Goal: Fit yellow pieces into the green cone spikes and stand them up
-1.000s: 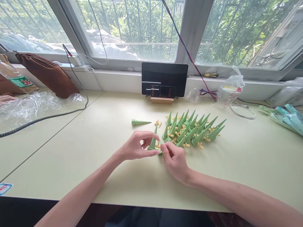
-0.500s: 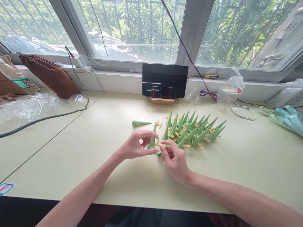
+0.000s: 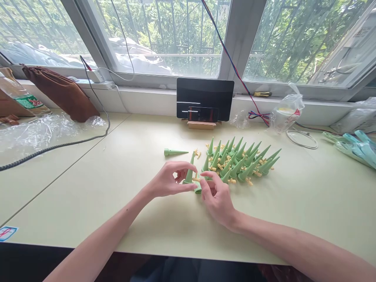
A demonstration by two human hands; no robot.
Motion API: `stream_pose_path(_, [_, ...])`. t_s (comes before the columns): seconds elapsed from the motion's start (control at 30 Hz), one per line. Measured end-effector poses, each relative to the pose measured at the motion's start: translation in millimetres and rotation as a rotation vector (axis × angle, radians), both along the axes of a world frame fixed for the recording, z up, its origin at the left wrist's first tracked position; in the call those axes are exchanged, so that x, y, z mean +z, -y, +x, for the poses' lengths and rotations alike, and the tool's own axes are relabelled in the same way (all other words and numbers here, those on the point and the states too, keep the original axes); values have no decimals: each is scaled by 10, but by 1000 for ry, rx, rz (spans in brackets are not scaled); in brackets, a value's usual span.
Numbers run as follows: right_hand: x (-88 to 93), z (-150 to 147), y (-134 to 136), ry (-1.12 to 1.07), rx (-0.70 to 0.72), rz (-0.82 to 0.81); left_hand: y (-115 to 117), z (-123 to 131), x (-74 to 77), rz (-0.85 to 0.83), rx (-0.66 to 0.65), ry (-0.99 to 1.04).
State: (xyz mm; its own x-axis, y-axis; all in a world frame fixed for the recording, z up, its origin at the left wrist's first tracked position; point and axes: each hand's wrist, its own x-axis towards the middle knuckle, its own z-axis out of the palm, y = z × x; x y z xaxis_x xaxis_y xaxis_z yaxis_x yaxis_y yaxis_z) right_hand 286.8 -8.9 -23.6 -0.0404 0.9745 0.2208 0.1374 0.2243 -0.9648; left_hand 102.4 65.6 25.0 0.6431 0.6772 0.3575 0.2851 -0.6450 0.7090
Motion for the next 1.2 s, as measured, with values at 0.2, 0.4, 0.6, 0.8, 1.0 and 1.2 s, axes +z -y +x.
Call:
stream_pose_path(0.2, [-19,1,2,3,37,38,-4,-3,-11,9,-11,1])
stream_pose_path(0.4, [-61,5,-37,59,-11,42,17,29,-6,8,-28,-25])
stream_pose_path(0.6, [-30,6,-33,55,-24,31,28,33,-9,1,-22,-32])
stream_pose_path(0.8, [-27,2,-2,18,18,7,8,15,-12,21,1,-9])
stream_pose_path(1.0, [-59,8,-16,12,46,9,17,22,-10,13,-13,-18])
stream_pose_path(1.2, [-79,9,-43,52,8,34,39,42,10,9,-24,-29])
